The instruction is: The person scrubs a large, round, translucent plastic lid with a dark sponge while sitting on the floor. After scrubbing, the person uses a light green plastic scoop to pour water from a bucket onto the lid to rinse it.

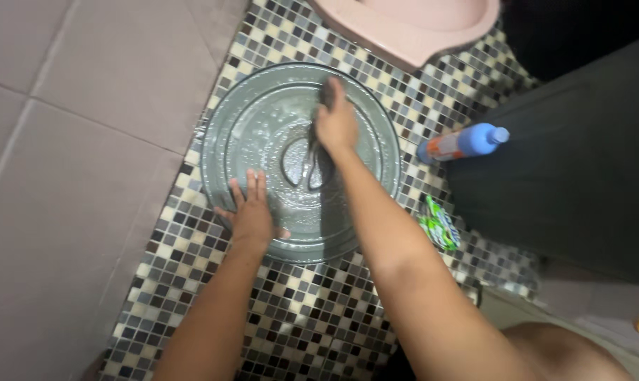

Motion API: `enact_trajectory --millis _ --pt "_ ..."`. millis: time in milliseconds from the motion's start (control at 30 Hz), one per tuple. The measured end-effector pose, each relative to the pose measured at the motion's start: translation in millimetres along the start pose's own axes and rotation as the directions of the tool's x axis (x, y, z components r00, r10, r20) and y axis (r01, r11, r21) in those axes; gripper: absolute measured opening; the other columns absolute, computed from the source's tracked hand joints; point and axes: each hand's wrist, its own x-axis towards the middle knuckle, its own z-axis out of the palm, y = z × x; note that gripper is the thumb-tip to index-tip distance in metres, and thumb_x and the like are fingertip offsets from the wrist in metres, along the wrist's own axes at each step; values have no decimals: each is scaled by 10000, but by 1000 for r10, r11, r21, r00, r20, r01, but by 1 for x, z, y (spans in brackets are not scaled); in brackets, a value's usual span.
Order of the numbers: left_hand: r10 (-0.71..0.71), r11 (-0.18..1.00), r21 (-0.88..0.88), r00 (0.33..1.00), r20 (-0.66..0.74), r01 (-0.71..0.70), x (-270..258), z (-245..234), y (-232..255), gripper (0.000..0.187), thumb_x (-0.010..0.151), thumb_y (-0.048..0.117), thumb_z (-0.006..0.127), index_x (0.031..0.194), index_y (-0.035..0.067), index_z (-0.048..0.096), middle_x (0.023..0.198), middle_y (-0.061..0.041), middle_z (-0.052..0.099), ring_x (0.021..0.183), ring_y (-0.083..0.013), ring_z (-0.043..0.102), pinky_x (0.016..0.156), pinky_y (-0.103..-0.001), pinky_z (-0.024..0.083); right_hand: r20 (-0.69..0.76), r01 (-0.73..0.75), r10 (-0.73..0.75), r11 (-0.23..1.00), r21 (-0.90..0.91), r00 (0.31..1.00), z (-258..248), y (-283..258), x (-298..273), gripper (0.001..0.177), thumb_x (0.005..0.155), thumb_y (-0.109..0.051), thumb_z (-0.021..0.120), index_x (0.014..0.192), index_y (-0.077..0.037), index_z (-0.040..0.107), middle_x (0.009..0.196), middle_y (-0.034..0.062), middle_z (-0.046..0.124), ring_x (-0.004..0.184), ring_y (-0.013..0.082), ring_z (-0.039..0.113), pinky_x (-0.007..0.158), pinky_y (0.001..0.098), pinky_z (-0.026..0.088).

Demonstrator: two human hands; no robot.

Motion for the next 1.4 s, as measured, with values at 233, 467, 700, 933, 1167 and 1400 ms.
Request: enact_trajectory --millis 233,467,700,933,1167,1400 --pt "36 999 20 999 1 -36 -1 2 -6 1459 592 442 968 1641 199 -16 1729 -15 -78 1588 -380 -107 1134 -818 86 704 584 -478 804 110 525 49 -102 -71 649 917 -269 607 1524 -391 413 1215 229 652 1137 399 654 1002 487 518" --pt "-4 996 -87 1000 28 6 -7 -12 -2 1466 594 322 971 1636 272 -59 1726 48 -101 1579 -302 -98 1193 -756 45 137 -62 72 995 -82 988 27 -79 21 619 945 -222 538 1539 -311 391 1405 249 517 1142 445 637 1006 515 502" --pt "17 995 -100 1000 0 -17 -1 -8 0 1459 599 327 969 1639 274 -53 1734 46 -105 1583 -309 -96 1184 -769 58 500 489 -450 870 58 740 74 -67 -12 622 959 -311 639 1538 -336 417 1399 205 575 1309 422 564 1139 484 432" --pt "11 1000 -26 1000 -10 -11 2 0 0 1507 583 405 985 1642 256 -77 1725 48 -125 1580 -327 -93 1154 -795 118 109 47 -38 996 -81 993 -7 25 54 634 963 -279 616 1543 -328 365 1391 202 612 1261 417 599 1060 497 471" --pt "-60 997 -52 998 3 60 -6 3 6 1530 560 394 1009 1641 289 -69 1734 78 -119 1592 -305 -77 1170 -769 156 -121 -234 220 966 -114 968 -57 113 -42 664 980 -308 614 1566 -283 303 1301 250 615 1158 446 635 979 539 498" --pt "-141 982 -135 988 -61 132 -32 31 20 1540 565 444 993 1649 247 -83 1744 34 -108 1588 -336 -47 1142 -780 193 -148 -218 212 976 -27 966 -65 120 -147 724 981 -251 619 1605 -214 254 1404 282 547 1206 474 610 1026 524 487"
